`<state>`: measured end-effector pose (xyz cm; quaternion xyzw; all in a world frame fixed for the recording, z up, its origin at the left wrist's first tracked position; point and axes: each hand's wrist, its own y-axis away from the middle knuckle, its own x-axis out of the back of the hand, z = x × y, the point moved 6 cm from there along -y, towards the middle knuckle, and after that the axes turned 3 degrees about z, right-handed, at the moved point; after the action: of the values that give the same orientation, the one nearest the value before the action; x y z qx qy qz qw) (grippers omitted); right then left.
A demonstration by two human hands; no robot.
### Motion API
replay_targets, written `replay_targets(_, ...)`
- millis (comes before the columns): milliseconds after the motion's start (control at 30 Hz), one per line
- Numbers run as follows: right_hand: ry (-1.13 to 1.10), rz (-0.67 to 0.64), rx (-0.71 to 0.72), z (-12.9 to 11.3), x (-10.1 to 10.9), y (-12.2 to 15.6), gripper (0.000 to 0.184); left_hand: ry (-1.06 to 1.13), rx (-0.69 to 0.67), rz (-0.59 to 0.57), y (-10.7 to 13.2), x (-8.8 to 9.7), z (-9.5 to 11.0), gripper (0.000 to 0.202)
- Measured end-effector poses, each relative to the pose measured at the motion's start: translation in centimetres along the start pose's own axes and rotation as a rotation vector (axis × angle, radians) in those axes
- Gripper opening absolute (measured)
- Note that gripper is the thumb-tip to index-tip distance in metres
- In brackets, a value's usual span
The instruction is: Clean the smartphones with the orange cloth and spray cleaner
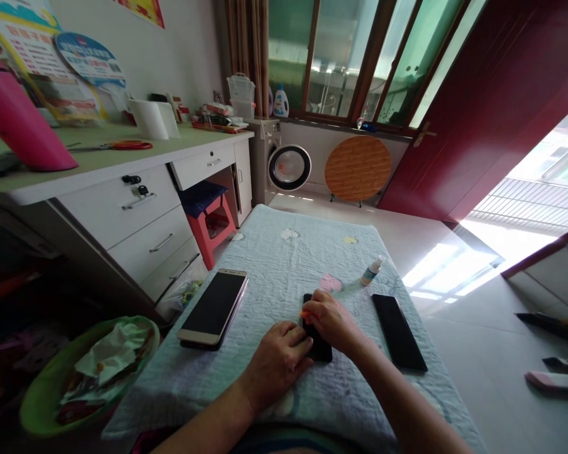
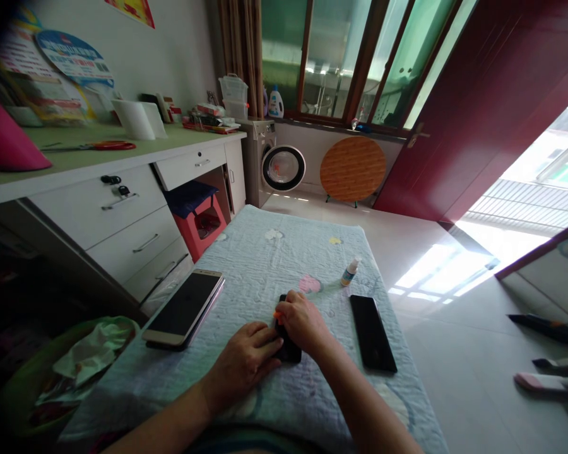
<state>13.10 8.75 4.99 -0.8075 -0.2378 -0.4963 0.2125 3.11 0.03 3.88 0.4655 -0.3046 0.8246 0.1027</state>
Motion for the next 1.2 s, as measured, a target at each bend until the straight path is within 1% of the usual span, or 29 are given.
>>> replay_targets(167, 0.112, 0.0, -0.024, 0.3, -0.1, -3.0, 0.021, -0.025, -0.015, 0.028, -0.1, 0.2, 0.0, 0.023)
replay_targets(233, 0.141, 0.015, -0.034, 0.7, 0.0, -3.6, 0.021, -0.038, -0.009, 0.023, -0.2, 0.2, 0.1, 0.022)
replay_targets(333, 0.158, 0.065, -0.079, 1.9, 0.6, -3.4, 0.021, -0.051, 0.002, 0.013, -0.2, 0.2, 0.2, 0.021)
replay_targets(467, 0.137, 0.127, -0.146, 3.2, 1.6, -2.1, 0.021, -0.042, 0.014, -0.016, -0.3, 0.2, 0.4, 0.02)
replay_targets(533, 0.134, 0.139, -0.153, 3.3, 1.9, -1.4, 0.02, -0.04, 0.021, -0.017, -0.3, 0.2, 0.4, 0.02)
replay_targets(633, 0.13, 0.132, -0.142, 2.7, 2.0, -0.2, 0.018, -0.041, 0.028, -0.018, -0.3, 0.3, 0.4, 0.019)
replay_targets(800, 0.077, 0.088, -0.154, 1.7, 1.5, 2.6, 0.018, -0.034, 0.025, -0.018, -0.1, 0.1, 0.4, 0.019)
replay_targets(933, -0.011, 0.065, -0.148, 0.8, 1.1, 5.3, 0.021, -0.038, 0.012, 0.01, -0.1, 0.2, 0.4, 0.02)
replay_targets(1033, -0.095, 0.03, -0.142, 0.1, 1.2, 6.9, 0.024, -0.048, 0.004, 0.036, -0.2, 0.2, 0.4, 0.02)
replay_targets(1133, -0.226, -0.065, -0.113, -0.7, 1.7, 7.6, 0.023, -0.046, -0.001, 0.047, -0.1, 0.2, 0.4, 0.019)
replay_targets(1200, -0.331, -0.115, -0.109, -0.8, 2.0, 7.4, 0.018, -0.039, 0.002, 0.044, -0.1, 0.1, 0.4, 0.017)
